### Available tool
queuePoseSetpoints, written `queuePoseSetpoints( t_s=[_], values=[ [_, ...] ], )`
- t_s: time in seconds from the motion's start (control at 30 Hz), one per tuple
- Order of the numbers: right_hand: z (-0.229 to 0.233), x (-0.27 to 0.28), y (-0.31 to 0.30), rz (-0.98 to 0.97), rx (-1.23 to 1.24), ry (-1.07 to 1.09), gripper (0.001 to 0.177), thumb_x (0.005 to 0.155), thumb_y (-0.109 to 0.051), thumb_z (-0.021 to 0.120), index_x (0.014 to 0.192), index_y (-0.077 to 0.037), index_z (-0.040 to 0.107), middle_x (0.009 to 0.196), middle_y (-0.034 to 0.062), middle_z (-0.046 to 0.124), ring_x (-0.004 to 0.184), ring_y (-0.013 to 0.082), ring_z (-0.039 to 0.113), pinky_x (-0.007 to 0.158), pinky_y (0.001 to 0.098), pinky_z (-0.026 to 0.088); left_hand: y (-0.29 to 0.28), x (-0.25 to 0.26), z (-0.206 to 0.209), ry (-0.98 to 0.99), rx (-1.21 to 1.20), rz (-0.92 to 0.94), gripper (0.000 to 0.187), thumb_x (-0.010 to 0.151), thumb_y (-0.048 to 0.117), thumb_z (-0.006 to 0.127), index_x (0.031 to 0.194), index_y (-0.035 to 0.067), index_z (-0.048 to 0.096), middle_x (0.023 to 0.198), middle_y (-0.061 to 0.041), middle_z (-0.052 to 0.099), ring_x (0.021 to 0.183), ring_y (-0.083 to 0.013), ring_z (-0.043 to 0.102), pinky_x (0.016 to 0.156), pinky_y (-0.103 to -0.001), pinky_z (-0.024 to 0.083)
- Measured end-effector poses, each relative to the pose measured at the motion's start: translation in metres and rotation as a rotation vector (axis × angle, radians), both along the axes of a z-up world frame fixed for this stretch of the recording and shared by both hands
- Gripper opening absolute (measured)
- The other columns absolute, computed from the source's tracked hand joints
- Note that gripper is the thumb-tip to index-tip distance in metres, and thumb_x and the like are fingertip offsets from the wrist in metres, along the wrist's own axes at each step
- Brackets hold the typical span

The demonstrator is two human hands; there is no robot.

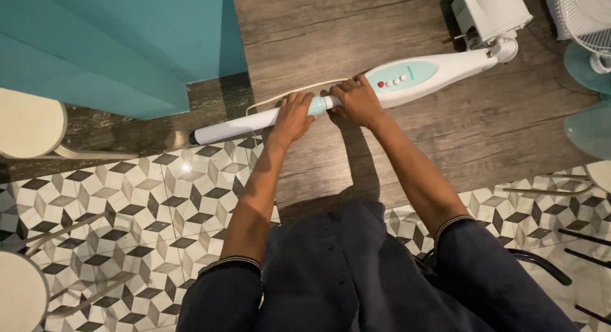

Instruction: The person disassembles a standing electric fan on a table. They remove the front grille, the fan blades, the rear grille, and the neck section, placing each component on the table.

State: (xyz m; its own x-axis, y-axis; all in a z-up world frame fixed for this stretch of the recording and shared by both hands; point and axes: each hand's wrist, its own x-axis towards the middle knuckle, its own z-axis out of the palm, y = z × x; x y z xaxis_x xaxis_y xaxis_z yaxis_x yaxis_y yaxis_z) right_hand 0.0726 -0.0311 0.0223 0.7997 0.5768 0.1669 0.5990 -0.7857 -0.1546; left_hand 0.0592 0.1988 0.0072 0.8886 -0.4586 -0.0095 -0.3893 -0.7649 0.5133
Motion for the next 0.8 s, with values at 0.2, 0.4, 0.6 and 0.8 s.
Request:
queuePoseSetpoints(
  t_s=[0.2, 0.4, 0.6, 0.8],
  values=[
    [0.01, 0.029, -0.002, -0.016, -0.192, 0.404, 0.057, 0.085, -0.042, 0.079, 0.135, -0.017, 0.066, 0.114, 0.0174, 0.071, 0.107, 0.0314, 0.066, 0.107, 0.0436, 0.04, 0.003, -0.01, 0.009, -0.084, -0.02, 0.025, 0.066, 0.089, 0.027, 0.078, 0.147, 0.007, 0.054, 0.127, -0.015, 0.057, 0.117, -0.0327, 0.052, 0.104, -0.047, 0.041],
    [0.017, 0.02, -0.013, -0.013, 0.251, 0.075, 0.041, 0.091, -0.027, 0.073, 0.125, -0.004, 0.071, 0.129, 0.0207, 0.069, 0.13, 0.0339, 0.059, 0.12, 0.0502, 0.031, 0.009, 0.002, -0.003, -0.023, -0.177, 0.112, 0.052, 0.093, 0.033, 0.075, 0.133, 0.007, 0.055, 0.126, -0.015, 0.061, 0.122, -0.0333, 0.055, 0.105, -0.049, 0.04],
    [0.03, -0.008, -0.024, -0.041, 0.058, -0.027, 0.071, 0.064, -0.022, 0.076, 0.13, 0.0, 0.064, 0.129, 0.0219, 0.063, 0.128, 0.0362, 0.053, 0.117, 0.0573, 0.024, 0.014, 0.012, -0.011, -0.039, -0.186, 0.1, 0.046, 0.094, 0.034, 0.074, 0.129, 0.009, 0.058, 0.124, -0.014, 0.064, 0.121, -0.034, 0.056, 0.104, -0.049, 0.039],
    [0.017, -0.011, -0.011, -0.168, -0.146, -0.275, 0.056, 0.079, -0.011, 0.078, 0.133, -0.018, 0.065, 0.135, 0.0056, 0.065, 0.135, 0.0269, 0.055, 0.123, 0.0476, 0.029, 0.014, 0.018, -0.015, 0.002, -0.159, 0.122, 0.047, 0.094, 0.037, 0.072, 0.13, 0.01, 0.059, 0.126, -0.013, 0.066, 0.12, -0.0323, 0.056, 0.103, -0.049, 0.037]
  ],
)
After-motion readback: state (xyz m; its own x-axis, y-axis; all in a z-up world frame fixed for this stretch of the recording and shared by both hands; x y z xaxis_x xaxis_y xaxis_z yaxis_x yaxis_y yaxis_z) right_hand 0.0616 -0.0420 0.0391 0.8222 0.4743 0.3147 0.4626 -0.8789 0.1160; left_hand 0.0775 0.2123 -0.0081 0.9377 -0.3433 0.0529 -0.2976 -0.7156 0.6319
